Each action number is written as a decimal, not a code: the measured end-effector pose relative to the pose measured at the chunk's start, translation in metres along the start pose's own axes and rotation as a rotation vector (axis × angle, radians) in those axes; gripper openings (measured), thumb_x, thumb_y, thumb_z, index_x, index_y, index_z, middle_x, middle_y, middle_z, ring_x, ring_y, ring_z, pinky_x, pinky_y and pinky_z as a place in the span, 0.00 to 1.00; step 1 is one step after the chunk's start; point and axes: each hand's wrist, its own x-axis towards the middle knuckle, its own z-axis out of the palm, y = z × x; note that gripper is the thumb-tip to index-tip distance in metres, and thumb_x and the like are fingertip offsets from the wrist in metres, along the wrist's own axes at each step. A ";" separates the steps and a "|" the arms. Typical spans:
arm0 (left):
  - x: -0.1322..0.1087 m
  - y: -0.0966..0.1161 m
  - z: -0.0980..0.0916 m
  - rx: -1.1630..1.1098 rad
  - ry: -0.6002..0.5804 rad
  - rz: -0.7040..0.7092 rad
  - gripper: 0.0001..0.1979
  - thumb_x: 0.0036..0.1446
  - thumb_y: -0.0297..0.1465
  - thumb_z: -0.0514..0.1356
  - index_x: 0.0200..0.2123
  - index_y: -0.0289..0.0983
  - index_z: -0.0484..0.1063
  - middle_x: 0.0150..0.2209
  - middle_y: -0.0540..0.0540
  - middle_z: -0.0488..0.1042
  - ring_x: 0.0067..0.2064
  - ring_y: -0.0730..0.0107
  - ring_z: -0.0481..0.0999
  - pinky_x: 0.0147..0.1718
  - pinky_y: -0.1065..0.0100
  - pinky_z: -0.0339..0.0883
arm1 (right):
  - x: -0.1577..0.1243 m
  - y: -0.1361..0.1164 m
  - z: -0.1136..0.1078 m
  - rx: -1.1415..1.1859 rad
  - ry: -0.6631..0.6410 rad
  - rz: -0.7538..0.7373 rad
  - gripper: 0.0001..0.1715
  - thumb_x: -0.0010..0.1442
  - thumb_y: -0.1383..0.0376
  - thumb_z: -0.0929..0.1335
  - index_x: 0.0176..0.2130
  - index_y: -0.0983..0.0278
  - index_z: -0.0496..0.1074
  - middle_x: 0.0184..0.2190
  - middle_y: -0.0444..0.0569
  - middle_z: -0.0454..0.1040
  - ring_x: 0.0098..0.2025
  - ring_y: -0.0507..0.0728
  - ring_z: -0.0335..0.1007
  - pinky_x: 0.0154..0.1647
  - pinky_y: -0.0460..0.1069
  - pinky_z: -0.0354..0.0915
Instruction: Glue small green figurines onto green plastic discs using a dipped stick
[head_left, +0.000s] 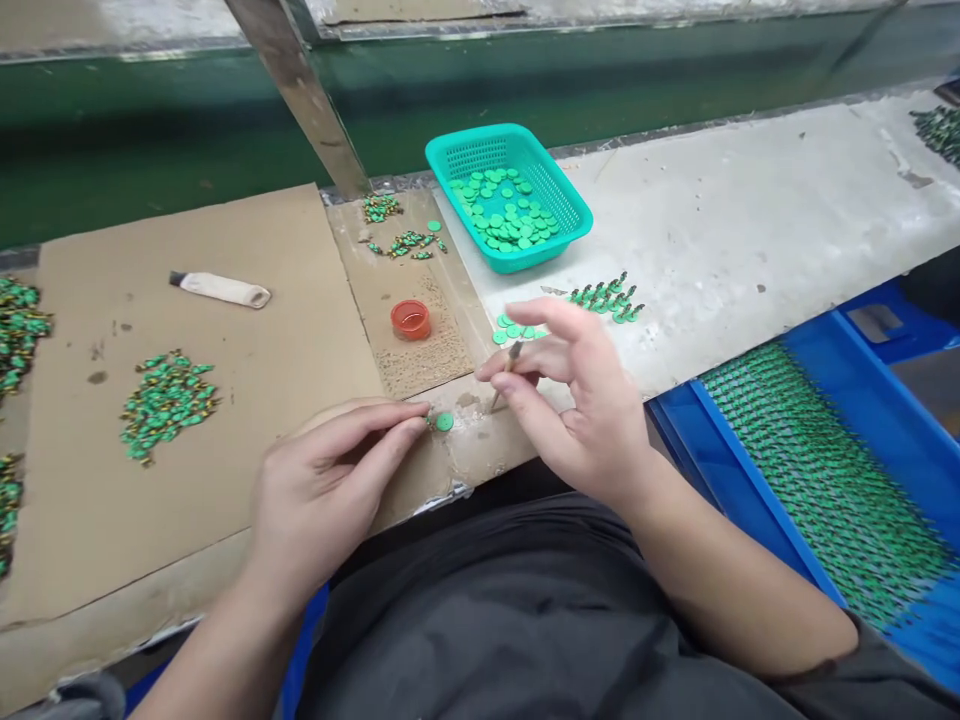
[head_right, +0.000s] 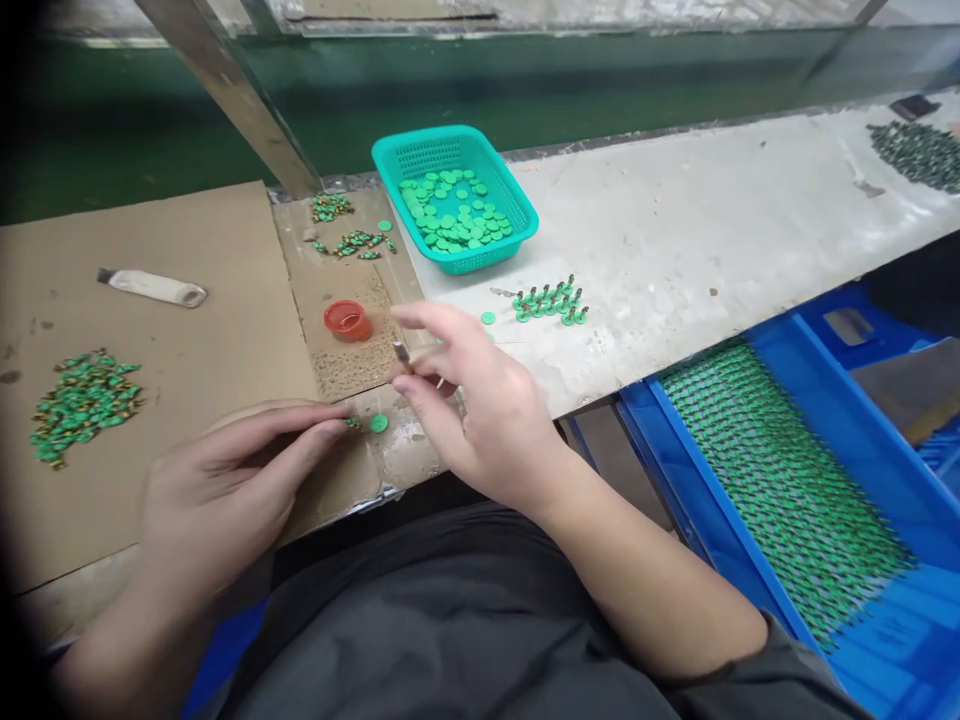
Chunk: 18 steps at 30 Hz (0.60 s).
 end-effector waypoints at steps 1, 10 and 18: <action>0.000 -0.001 0.003 0.023 0.003 0.036 0.09 0.72 0.46 0.72 0.44 0.52 0.92 0.45 0.55 0.92 0.47 0.65 0.91 0.53 0.62 0.86 | 0.000 0.002 0.000 -0.042 -0.040 -0.021 0.15 0.81 0.71 0.71 0.62 0.57 0.74 0.50 0.49 0.89 0.47 0.56 0.91 0.52 0.54 0.87; 0.001 -0.003 0.012 0.099 -0.008 0.086 0.08 0.75 0.45 0.71 0.45 0.53 0.91 0.47 0.55 0.92 0.48 0.65 0.91 0.54 0.64 0.84 | -0.011 0.015 -0.001 -0.095 -0.143 0.032 0.07 0.84 0.67 0.69 0.48 0.59 0.78 0.46 0.49 0.90 0.48 0.58 0.90 0.52 0.53 0.82; 0.002 -0.009 0.014 0.133 0.015 0.175 0.04 0.75 0.40 0.72 0.46 0.54 0.91 0.46 0.57 0.92 0.47 0.67 0.91 0.52 0.67 0.84 | -0.011 0.016 -0.002 -0.059 -0.142 0.040 0.08 0.84 0.65 0.69 0.49 0.60 0.78 0.47 0.49 0.90 0.49 0.58 0.89 0.54 0.52 0.81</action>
